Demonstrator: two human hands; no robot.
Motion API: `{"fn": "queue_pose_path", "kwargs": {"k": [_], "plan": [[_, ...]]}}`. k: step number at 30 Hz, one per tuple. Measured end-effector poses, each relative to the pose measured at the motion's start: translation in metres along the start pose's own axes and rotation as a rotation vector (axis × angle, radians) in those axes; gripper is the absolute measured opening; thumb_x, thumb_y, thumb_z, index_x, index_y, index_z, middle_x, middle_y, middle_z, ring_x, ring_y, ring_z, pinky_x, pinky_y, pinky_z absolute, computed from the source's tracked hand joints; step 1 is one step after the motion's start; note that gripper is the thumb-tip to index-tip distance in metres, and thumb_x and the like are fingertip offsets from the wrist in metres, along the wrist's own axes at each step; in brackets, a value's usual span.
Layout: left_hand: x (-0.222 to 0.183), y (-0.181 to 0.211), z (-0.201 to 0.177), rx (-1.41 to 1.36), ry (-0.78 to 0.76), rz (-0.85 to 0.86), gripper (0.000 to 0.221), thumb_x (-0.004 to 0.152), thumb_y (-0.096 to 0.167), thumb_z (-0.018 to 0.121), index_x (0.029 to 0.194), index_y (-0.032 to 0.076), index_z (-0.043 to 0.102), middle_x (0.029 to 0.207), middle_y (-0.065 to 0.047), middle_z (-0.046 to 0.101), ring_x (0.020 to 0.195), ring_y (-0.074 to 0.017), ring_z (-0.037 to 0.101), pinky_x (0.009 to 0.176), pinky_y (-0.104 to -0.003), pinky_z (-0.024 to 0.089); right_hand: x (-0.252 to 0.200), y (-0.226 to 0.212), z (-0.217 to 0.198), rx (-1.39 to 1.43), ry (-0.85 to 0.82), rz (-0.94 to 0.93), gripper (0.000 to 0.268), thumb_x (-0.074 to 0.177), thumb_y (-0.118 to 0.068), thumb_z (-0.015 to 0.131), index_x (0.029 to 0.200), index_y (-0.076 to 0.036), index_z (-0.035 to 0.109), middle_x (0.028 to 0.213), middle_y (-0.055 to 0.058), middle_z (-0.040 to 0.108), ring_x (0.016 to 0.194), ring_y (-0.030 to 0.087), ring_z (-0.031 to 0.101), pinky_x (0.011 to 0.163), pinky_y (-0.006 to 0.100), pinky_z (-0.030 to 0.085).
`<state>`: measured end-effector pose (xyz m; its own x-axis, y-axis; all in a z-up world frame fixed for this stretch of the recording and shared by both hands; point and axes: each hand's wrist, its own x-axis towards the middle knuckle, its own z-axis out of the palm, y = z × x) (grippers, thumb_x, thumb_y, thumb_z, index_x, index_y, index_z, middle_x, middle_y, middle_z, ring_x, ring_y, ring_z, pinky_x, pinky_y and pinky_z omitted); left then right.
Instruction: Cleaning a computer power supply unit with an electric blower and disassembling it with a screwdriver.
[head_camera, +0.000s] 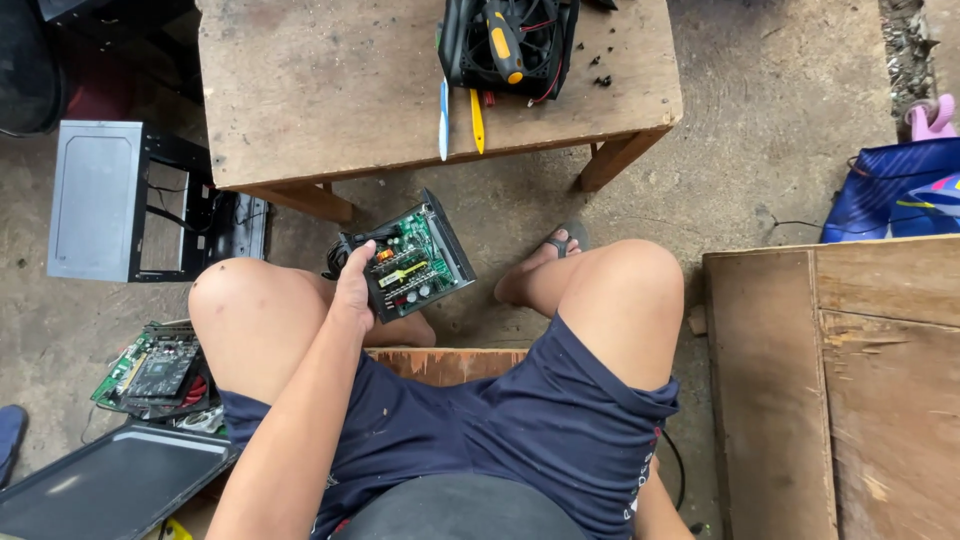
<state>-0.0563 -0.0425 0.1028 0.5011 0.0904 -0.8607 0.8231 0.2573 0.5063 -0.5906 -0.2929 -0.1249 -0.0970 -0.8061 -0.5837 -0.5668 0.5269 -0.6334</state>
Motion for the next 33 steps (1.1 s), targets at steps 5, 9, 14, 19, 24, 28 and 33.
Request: {"fn": "queue_pose_path", "kwargs": {"k": [5,9,14,19,24,28,33], "plan": [[0.054,-0.008,-0.014,0.106,0.012,0.104,0.055,0.081,0.040,0.093,0.124,0.011,0.073,0.112,-0.017,0.082,0.097,-0.0326,0.084,0.080,-0.052,0.072,0.037,-0.012,0.002,-0.161,0.022,-0.170,0.029,0.096,-0.016,0.079,0.123,-0.004,0.077,0.114,0.021,0.076,0.112,0.039,0.070,0.099,0.052,0.056],[0.079,0.008,-0.024,0.381,-0.039,0.190,0.072,0.078,0.036,0.100,0.135,0.005,0.069,0.117,-0.019,0.077,0.101,-0.0338,0.080,0.081,-0.052,0.070,0.078,-0.026,0.007,-0.308,0.031,-0.308,0.028,0.100,-0.019,0.080,0.122,-0.003,0.079,0.116,0.023,0.077,0.119,0.043,0.071,0.106,0.053,0.054],[-0.002,0.039,0.004,0.558,-0.128,0.179,0.080,0.079,0.041,0.096,0.142,0.003,0.065,0.121,-0.020,0.070,0.101,-0.0351,0.075,0.065,-0.055,0.069,0.124,-0.117,0.032,-0.311,0.044,-0.497,0.027,0.106,-0.023,0.078,0.122,-0.001,0.081,0.118,0.026,0.077,0.123,0.046,0.070,0.109,0.053,0.052],[0.046,0.008,-0.013,0.424,-0.181,0.206,0.092,0.087,0.047,0.096,0.154,-0.002,0.055,0.143,-0.030,0.064,0.126,-0.0441,0.068,0.083,-0.073,0.062,0.047,-0.345,0.085,-0.207,-0.102,-0.897,0.025,0.116,-0.024,0.074,0.124,-0.002,0.081,0.115,0.026,0.077,0.119,0.042,0.072,0.103,0.053,0.053],[-0.026,0.026,0.015,0.498,-0.206,0.271,0.109,0.093,0.065,0.082,0.161,-0.014,0.046,0.162,-0.039,0.050,0.158,-0.0484,0.044,0.127,-0.064,0.040,-0.028,-0.529,0.183,-0.487,-0.347,-1.186,0.033,0.120,-0.042,0.071,0.124,-0.012,0.083,0.096,0.015,0.079,0.103,0.035,0.077,0.094,0.052,0.056],[-0.002,0.020,0.007,0.557,-0.211,0.259,0.102,0.093,0.071,0.079,0.157,-0.006,0.057,0.160,-0.030,0.059,0.155,-0.0401,0.051,0.126,-0.057,0.045,-0.049,-0.607,0.281,-0.842,-0.341,-1.222,0.055,0.113,-0.075,0.065,0.132,-0.025,0.080,0.107,0.015,0.078,0.118,0.042,0.072,0.099,0.058,0.055],[0.011,0.029,-0.002,0.793,-0.234,0.227,0.113,0.089,0.089,0.064,0.161,0.002,0.057,0.160,-0.026,0.061,0.157,-0.0375,0.049,0.130,-0.053,0.040,-0.057,-0.634,0.352,-0.958,-0.165,-1.298,0.065,0.104,-0.078,0.073,0.117,-0.015,0.083,0.102,0.015,0.081,0.112,0.043,0.075,0.092,0.057,0.059]]}}
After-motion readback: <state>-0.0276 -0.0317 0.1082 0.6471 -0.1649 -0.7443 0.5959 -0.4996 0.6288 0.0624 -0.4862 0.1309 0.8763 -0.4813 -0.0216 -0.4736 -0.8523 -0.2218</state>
